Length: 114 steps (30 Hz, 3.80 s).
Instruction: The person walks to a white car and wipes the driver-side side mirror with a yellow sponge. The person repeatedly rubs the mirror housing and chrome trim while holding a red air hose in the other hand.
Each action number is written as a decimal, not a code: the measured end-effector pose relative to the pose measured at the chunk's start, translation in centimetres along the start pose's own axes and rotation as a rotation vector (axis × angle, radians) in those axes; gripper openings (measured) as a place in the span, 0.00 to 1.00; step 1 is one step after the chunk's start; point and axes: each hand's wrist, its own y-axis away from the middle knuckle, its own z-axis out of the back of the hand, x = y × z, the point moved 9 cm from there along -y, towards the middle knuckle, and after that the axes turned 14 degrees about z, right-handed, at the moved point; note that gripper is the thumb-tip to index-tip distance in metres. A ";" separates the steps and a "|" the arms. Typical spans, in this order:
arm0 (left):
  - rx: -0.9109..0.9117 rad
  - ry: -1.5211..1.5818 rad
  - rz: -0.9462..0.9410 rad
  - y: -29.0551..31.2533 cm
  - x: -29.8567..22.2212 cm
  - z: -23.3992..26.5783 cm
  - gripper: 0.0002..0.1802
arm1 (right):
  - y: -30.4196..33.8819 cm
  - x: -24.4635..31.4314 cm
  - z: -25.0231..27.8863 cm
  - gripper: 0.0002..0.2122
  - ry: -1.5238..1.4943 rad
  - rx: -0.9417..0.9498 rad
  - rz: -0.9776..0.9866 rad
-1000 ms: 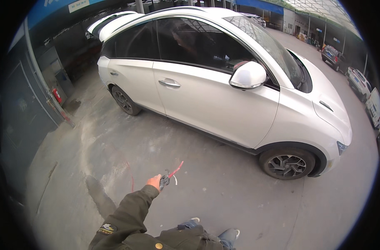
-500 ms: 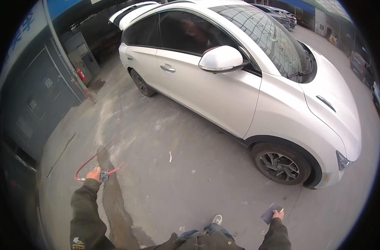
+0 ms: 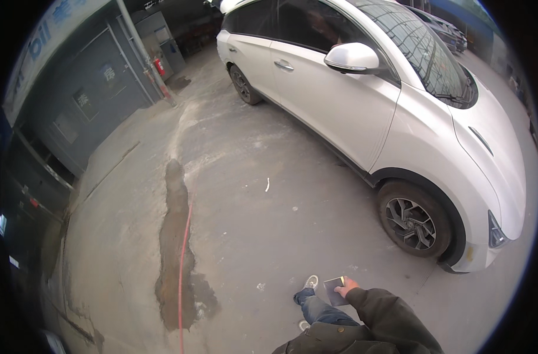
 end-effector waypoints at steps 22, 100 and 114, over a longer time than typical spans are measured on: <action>0.139 0.222 -0.228 2.7 -22.7 -2.3 0.18 | -3.4 -0.6 12.3 0.29 0.172 -0.120 0.117; 0.561 0.933 -0.920 -2.7 -116.3 49.1 0.10 | -36.4 7.3 43.4 0.19 -1.459 -1.281 -0.083; 0.531 0.543 -1.188 -4.0 -118.1 45.6 0.13 | -27.9 24.8 63.6 0.25 -0.296 -1.406 0.244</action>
